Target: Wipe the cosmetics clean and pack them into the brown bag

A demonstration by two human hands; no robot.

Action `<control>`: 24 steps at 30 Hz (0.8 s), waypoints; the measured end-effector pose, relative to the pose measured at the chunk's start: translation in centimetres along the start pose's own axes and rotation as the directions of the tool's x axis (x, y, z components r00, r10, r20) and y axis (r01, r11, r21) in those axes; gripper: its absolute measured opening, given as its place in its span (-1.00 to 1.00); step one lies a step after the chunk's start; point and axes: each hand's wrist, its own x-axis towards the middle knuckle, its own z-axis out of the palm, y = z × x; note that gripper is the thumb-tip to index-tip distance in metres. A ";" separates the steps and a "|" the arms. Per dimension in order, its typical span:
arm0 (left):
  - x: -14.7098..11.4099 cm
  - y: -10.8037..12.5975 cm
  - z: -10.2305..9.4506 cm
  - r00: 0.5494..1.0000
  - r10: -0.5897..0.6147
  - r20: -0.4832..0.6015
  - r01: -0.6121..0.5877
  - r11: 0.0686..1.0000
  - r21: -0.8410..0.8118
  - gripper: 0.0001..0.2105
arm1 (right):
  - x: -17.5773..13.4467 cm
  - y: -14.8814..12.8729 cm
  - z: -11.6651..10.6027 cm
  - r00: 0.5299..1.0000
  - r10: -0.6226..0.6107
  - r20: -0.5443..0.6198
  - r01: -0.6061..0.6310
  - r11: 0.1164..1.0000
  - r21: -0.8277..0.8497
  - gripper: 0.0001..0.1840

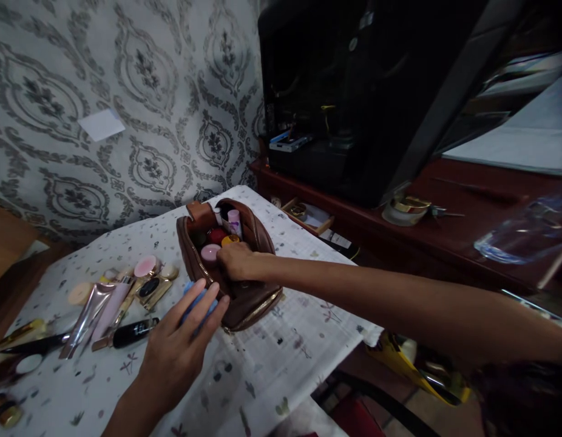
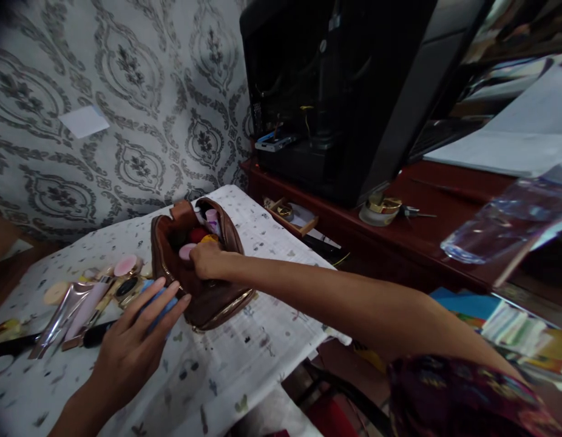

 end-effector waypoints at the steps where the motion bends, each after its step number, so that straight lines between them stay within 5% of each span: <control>1: 0.0 0.0 0.0 1.000 0.000 -0.003 0.000 1.000 0.001 -0.55 | -0.2 0.1 -0.2 1.000 0.011 0.002 -0.011 1.000 0.010 -0.73; 24: -0.4 0.0 0.0 1.000 -0.004 0.016 0.004 1.000 -0.010 -0.55 | -0.8 1.3 -1.7 0.994 0.108 -0.015 -0.105 0.985 0.134 -0.64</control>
